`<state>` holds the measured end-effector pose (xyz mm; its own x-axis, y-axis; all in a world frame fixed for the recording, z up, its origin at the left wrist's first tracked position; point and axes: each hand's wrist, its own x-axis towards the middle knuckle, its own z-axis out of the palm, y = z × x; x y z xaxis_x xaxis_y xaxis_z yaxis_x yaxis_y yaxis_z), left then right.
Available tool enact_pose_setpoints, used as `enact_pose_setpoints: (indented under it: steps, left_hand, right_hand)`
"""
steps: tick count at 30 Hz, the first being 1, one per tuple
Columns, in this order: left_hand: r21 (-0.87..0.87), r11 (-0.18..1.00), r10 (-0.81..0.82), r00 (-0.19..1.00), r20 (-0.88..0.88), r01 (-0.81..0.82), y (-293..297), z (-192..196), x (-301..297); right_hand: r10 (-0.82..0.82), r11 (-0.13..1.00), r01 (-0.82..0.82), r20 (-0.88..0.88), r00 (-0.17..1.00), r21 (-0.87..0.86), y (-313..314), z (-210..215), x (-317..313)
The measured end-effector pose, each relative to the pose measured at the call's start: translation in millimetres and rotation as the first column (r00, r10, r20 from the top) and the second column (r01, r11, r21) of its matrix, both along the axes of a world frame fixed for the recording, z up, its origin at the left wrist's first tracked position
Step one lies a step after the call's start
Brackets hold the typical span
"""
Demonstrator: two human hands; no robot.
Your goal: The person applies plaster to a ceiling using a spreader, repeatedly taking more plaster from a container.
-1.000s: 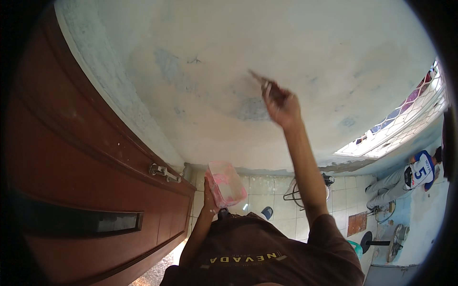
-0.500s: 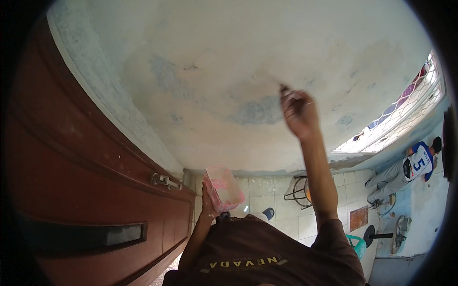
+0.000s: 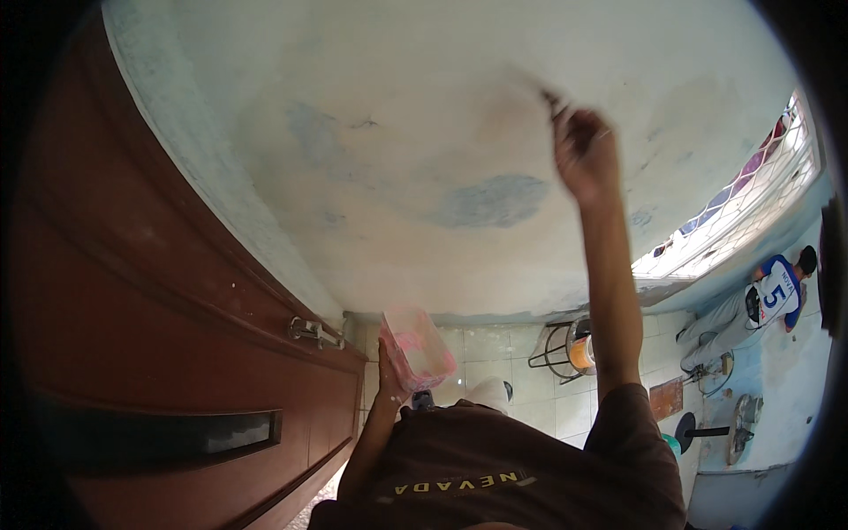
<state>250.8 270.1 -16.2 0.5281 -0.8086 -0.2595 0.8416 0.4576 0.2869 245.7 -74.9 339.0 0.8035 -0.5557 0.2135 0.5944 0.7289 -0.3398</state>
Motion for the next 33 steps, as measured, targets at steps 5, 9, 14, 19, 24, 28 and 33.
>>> enact_pose_setpoints:
  steps: [5,9,14,19,24,28,33]
  left_hand:
    - [-0.024,0.999,0.035,0.997,-0.072,-0.037,16.1,-40.7,-10.5]
    - [0.020,0.997,0.080,0.997,-0.007,-0.080,29.7,-64.2,-9.2]
    - [0.061,0.992,0.115,0.993,-0.003,-0.115,33.4,-23.2,-24.1]
    - [-0.006,0.999,0.042,0.999,0.023,-0.042,23.8,-37.1,-31.4]
    - [-0.066,0.998,-0.008,0.999,0.043,0.011,14.0,-73.5,-45.4]
    - [0.025,0.993,0.111,0.987,0.117,-0.115,19.4,-17.2,-55.5]
    - [0.131,0.986,0.067,0.969,0.239,-0.100,17.3,-42.6,-66.0]
  right_hand:
    - [0.157,0.974,-0.100,-0.285,0.946,0.202,-19.5,-88.0,57.9]
    - [0.437,0.854,-0.422,0.022,0.899,0.305,-61.6,30.3,62.4]
    - [0.103,0.992,-0.076,0.303,0.947,-0.098,10.2,101.4,22.2]
    - [-0.270,0.950,0.204,-0.289,0.919,-0.237,31.0,-42.0,24.2]
    - [0.178,0.984,-0.162,-0.308,0.934,0.079,-31.2,-96.5,66.2]
    - [0.234,0.958,-0.248,-0.106,0.966,-0.145,-51.1,43.0,75.3]
    - [-0.219,0.875,0.314,0.277,0.935,-0.369,8.1,109.1,61.7]
